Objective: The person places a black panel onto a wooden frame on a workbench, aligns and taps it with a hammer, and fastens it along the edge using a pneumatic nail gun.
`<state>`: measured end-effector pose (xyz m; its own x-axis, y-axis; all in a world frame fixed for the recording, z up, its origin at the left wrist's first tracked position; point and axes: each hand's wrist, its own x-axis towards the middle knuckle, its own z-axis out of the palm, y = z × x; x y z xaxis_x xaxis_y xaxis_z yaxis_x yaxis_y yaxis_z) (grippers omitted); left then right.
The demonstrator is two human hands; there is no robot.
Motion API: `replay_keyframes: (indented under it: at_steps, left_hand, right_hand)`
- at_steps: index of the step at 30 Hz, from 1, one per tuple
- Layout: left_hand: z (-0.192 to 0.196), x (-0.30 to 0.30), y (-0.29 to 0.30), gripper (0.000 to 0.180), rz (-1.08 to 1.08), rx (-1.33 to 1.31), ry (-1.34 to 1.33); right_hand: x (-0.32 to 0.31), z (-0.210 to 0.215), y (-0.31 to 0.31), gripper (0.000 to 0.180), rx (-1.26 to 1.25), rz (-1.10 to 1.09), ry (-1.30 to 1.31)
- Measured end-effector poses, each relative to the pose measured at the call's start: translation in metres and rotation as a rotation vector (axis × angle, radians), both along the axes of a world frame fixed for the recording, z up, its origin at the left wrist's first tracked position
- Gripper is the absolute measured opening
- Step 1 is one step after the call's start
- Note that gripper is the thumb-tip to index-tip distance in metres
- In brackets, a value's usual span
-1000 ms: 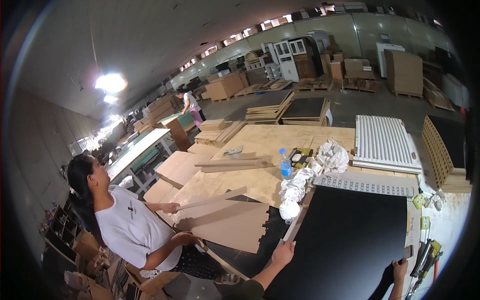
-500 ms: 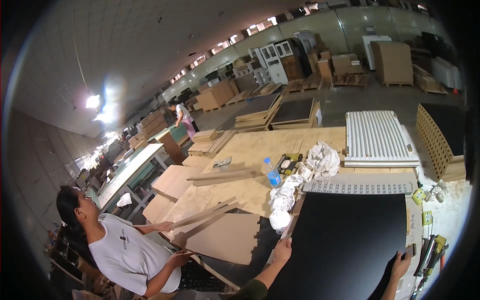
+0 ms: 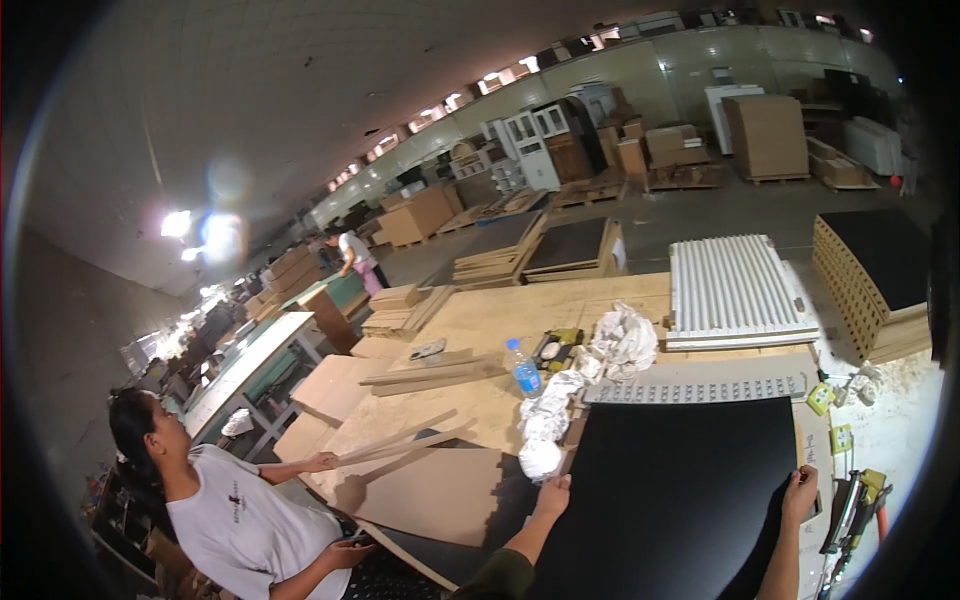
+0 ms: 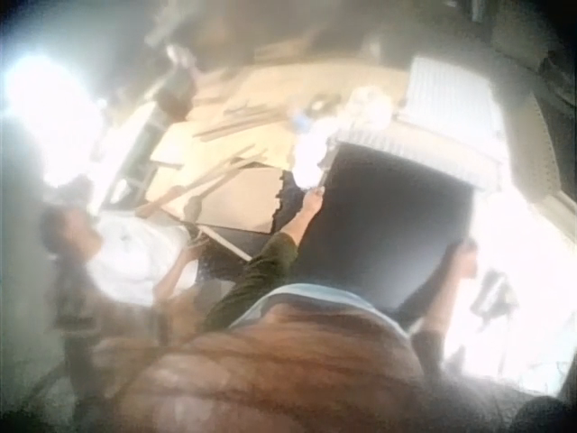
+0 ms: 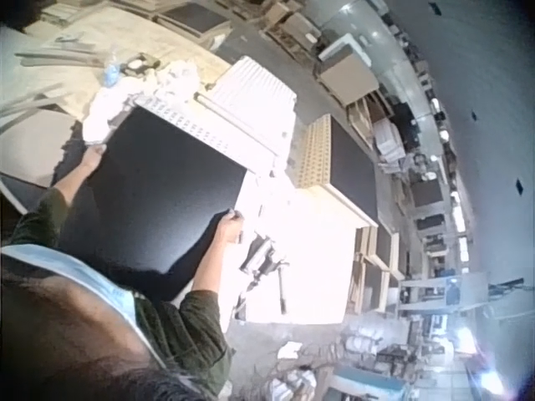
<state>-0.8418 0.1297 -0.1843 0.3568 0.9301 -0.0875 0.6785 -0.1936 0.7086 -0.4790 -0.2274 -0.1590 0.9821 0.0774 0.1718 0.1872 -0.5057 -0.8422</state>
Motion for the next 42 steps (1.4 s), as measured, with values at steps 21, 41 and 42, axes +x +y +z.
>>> replay_keyframes:
  at_steps: [21, 41, 42]
  left_hand:
    - [-0.006, -0.004, 0.003, 0.054, -0.051, 0.092, -0.127]
    - [0.007, -0.002, 0.0, 0.024, -0.174, 0.455, 0.188]
    - [-0.041, -0.034, 0.023, 0.023, -0.199, 0.672, 0.089]
  right_hand:
    - [0.054, 0.006, 0.052, 0.036, -0.307, -0.125, -0.047]
    - [0.074, -0.05, 0.044, 0.044, -0.718, -0.039, -0.085]
    - [0.041, 0.009, 0.075, 0.045, -0.45, -0.101, -0.073]
